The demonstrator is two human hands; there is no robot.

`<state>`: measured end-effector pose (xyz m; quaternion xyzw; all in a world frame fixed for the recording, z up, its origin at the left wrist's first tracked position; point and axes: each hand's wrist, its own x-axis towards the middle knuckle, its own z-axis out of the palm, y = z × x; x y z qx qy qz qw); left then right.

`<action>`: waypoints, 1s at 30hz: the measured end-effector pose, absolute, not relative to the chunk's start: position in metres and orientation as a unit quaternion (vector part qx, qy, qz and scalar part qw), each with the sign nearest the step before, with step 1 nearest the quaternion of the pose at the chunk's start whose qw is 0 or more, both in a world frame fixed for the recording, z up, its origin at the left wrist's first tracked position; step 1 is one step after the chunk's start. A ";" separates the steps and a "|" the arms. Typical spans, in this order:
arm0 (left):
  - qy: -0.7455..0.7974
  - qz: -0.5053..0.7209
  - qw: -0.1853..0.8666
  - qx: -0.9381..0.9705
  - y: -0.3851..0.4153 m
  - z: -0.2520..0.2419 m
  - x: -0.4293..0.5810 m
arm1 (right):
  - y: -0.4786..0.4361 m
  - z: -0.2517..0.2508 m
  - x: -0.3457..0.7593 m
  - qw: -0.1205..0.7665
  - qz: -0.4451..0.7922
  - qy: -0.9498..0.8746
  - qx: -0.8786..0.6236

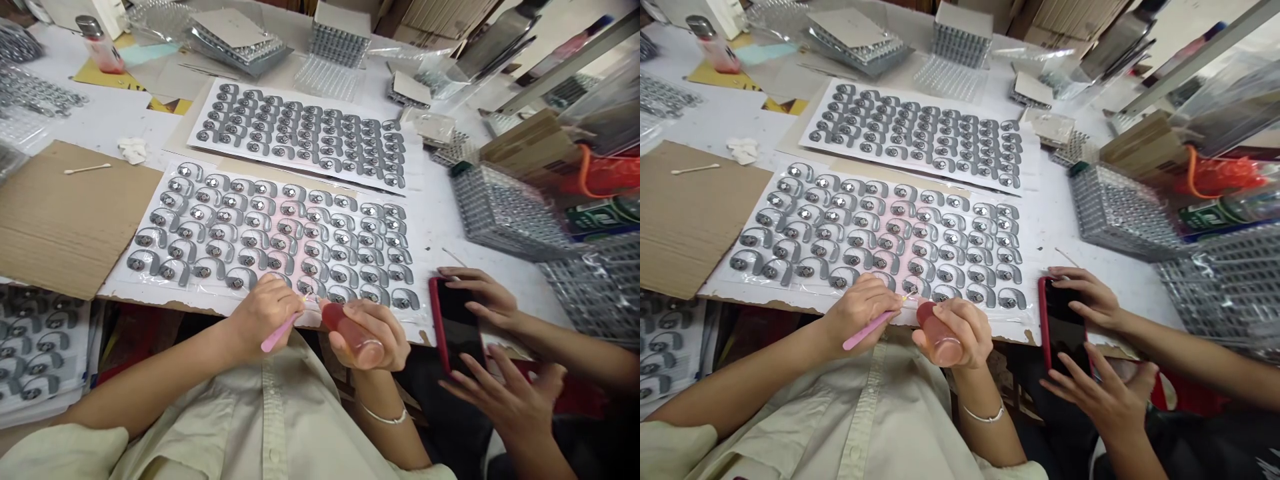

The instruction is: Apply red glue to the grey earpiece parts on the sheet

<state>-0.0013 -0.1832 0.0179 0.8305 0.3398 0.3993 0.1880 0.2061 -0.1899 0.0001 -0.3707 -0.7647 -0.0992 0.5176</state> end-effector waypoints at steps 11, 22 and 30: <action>0.365 0.369 0.315 0.795 -0.171 0.024 -0.010 | -0.188 -0.004 0.201 0.581 -0.081 -0.730 -0.351; 0.369 0.363 0.323 0.792 -0.170 0.025 -0.010 | -0.184 -0.006 0.199 0.596 -0.079 -0.718 -0.350; 0.387 0.359 0.334 0.781 -0.167 0.024 -0.010 | -0.186 -0.004 0.199 0.586 -0.078 -0.721 -0.360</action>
